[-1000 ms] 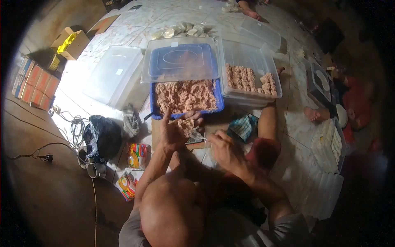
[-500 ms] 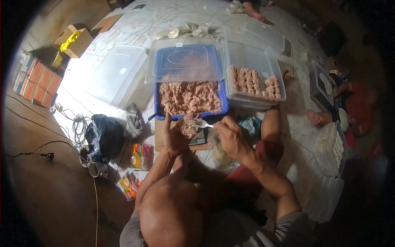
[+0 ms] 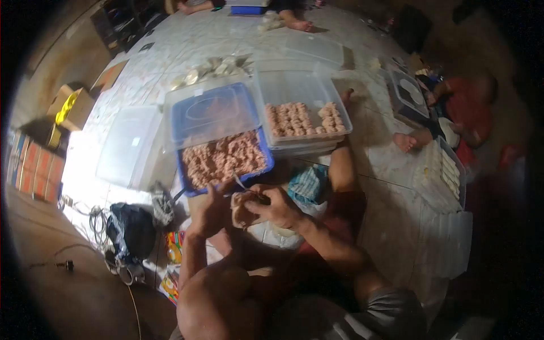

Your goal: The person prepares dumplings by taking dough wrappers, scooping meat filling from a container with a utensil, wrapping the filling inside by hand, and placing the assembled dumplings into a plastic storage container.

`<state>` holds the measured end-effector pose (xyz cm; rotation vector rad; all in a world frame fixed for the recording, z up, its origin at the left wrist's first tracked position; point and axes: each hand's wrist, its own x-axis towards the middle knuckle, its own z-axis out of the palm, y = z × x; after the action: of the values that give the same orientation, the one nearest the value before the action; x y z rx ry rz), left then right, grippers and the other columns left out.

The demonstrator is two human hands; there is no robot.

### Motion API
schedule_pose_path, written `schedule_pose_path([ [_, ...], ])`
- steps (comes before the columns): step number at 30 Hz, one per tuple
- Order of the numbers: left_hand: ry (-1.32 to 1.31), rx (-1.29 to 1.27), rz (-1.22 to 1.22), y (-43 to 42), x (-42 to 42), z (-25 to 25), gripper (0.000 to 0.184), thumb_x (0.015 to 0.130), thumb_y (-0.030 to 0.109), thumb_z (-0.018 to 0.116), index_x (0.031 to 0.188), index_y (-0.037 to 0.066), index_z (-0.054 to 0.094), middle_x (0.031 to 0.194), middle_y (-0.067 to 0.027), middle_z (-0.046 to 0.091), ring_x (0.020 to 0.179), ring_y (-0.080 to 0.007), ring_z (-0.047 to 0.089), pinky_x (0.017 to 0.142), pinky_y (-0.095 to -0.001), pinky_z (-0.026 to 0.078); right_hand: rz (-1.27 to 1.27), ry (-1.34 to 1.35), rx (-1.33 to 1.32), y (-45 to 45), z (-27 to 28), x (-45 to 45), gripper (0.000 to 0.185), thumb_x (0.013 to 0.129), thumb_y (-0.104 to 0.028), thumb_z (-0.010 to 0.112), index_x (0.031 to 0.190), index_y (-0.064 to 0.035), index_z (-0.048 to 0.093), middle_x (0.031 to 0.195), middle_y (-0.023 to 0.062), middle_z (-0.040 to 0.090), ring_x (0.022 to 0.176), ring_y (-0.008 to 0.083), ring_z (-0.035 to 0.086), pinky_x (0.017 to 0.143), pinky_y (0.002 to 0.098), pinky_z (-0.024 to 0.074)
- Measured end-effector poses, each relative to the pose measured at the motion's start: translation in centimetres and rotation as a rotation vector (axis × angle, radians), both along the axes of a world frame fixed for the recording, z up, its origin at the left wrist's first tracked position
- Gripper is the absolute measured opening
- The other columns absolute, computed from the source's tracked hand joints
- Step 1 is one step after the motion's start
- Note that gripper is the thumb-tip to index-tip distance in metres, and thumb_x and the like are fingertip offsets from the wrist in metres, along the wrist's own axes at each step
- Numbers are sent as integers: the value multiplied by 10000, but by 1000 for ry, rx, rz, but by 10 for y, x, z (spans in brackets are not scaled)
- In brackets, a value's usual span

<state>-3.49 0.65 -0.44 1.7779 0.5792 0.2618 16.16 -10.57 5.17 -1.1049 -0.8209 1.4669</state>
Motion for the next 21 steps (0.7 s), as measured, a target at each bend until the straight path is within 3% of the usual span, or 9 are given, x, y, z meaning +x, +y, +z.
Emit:
schedule_pose_path([
  [3, -232, 11, -54, -8, -2, 30, 398, 952, 124, 611, 1328, 3, 558, 1238, -138, 620, 1153, -227, 597, 1005, -402, 483, 81, -35, 63, 4, 29, 1, 402, 905, -293, 769, 1134, 9, 637, 1012, 73, 672, 897, 139, 637, 740, 308, 547],
  [6, -113, -67, 88, -27, 5, 38, 460, 846, 39, 713, 1282, 4, 568, 1178, -108, 644, 1026, -202, 649, 902, -324, 525, -79, -515, 425, 15, 8, 6, 244, 962, -146, 677, 1154, 2, 649, 992, 13, 671, 850, 59, 580, 723, 233, 508],
  [9, -271, 124, 384, -16, 6, -12, 433, 831, 121, 750, 1220, 13, 596, 1106, -68, 670, 1005, -159, 634, 891, -323, 516, -149, -393, 308, -2, -12, 18, 315, 936, -228, 707, 1132, 10, 645, 929, 52, 650, 790, 96, 582, 714, 279, 511],
  [11, -120, 220, 546, -24, 23, 36, 398, 814, 146, 792, 1155, -11, 662, 978, -62, 739, 897, -133, 675, 802, -301, 541, -214, -53, 102, -18, -26, 16, 227, 967, -162, 636, 1116, 8, 650, 885, 45, 621, 762, 100, 579, 692, 288, 502],
  [13, -99, 104, 616, -33, 37, 83, 466, 790, 178, 819, 1177, -16, 647, 979, -79, 733, 917, -147, 669, 818, -300, 535, -199, -147, 36, -37, -43, 11, 177, 983, -71, 534, 1084, -2, 661, 872, 13, 592, 778, 77, 563, 685, 272, 484],
  [15, -237, 93, 555, -24, 35, 48, 445, 816, 164, 814, 1172, -9, 611, 1000, -93, 698, 884, -171, 662, 817, -305, 539, -180, -157, -1, -38, -49, 6, 175, 962, -57, 546, 1075, 23, 654, 893, 65, 610, 819, 159, 603, 721, 307, 486],
  [17, -281, 289, 425, -16, 31, 31, 455, 804, 184, 835, 1151, 4, 604, 992, -93, 685, 859, -177, 658, 805, -303, 540, -278, -828, 523, -35, -57, 1, 196, 933, -22, 534, 1076, 43, 650, 930, 146, 616, 854, 282, 624, 747, 357, 490],
  [19, -285, 491, 316, -16, 30, 28, 471, 783, 209, 858, 1132, 16, 609, 976, -88, 683, 844, -175, 656, 794, -300, 540, -228, -911, 526, -35, -44, 9, 219, 908, -4, 530, 1083, 45, 651, 968, 206, 603, 909, 367, 617, 785, 395, 489],
  [21, -130, 300, 503, -15, 31, 25, 467, 770, 239, 869, 1103, 29, 617, 922, -82, 676, 826, -184, 656, 769, -301, 538, -271, -971, 339, -31, -40, 16, 217, 918, -18, 531, 1082, 25, 668, 958, 202, 604, 910, 365, 622, 779, 390, 490],
])
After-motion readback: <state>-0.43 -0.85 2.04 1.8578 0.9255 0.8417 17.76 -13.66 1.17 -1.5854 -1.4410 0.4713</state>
